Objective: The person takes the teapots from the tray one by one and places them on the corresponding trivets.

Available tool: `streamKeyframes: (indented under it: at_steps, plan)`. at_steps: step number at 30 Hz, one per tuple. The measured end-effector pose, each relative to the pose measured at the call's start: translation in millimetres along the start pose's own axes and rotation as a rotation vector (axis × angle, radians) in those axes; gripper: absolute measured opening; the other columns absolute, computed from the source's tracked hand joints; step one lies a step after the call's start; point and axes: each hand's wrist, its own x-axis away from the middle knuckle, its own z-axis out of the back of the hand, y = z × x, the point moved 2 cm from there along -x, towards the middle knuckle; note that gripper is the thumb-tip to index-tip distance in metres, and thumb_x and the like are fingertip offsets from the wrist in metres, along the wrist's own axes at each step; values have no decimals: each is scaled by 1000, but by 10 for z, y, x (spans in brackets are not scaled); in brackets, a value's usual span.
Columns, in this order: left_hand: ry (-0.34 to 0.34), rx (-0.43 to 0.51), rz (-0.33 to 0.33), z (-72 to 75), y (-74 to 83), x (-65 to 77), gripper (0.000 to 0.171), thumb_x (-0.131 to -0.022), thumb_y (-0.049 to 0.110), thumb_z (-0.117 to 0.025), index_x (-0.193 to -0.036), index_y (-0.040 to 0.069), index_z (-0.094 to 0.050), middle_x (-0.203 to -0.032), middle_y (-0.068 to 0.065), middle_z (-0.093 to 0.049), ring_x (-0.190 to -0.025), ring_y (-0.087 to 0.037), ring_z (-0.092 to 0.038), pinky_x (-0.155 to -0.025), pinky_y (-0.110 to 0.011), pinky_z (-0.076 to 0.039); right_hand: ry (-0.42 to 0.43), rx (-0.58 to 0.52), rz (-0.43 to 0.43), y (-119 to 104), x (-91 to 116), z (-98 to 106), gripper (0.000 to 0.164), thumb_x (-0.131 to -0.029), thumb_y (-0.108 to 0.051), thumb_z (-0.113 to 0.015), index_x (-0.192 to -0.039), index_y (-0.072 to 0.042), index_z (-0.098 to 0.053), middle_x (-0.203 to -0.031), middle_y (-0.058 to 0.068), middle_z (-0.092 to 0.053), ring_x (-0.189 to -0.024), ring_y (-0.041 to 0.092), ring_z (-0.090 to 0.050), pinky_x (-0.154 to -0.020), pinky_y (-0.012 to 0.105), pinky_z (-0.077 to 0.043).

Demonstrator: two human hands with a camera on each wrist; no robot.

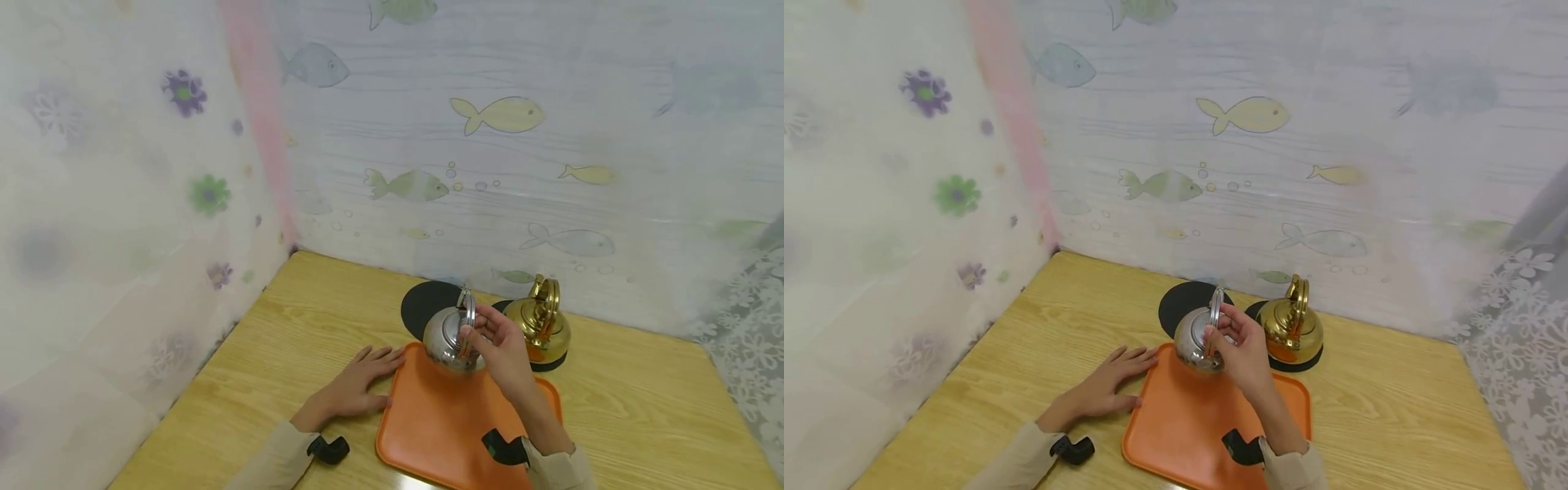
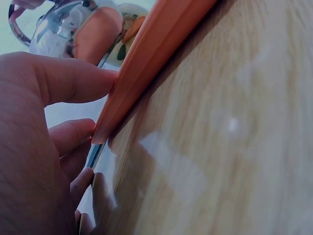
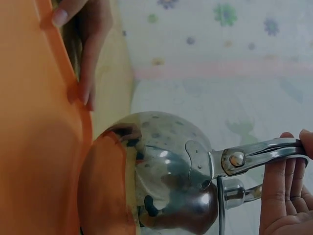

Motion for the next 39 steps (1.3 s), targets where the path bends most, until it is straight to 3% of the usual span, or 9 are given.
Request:
streamKeyframes:
  at_steps: [7,25,39]
  plan:
    - [1,3,4,7,-7,-4,73,-83,46,-60,-145,14,-36,-150,-4,-32,-137,-33,-27,-109,-59,-10,-32,-8,27,58,-215,46,42,-90,-12,-61,-128,0,-50,-93,12,-57,-83,12,-63,-68,23,-54]
    - [-2,8,7,13,-3,23,72,-83,45,-60,-144,13,-38,-150,-4,-32,-137,-33,-27,-108,-60,-11,-73,-54,-18,207,-692,42,51,-91,-14,-59,-135,6,-41,-97,9,-56,-85,9,-62,-72,22,-53]
    - [-5,36,0,-13,-6,10,72,-84,43,-61,-145,15,-35,-151,-3,-29,-138,-32,-26,-109,-59,-9,-44,-101,-62,361,-886,28,52,-91,-14,-60,-135,6,-41,-99,6,-56,-84,9,-61,-71,26,-55]
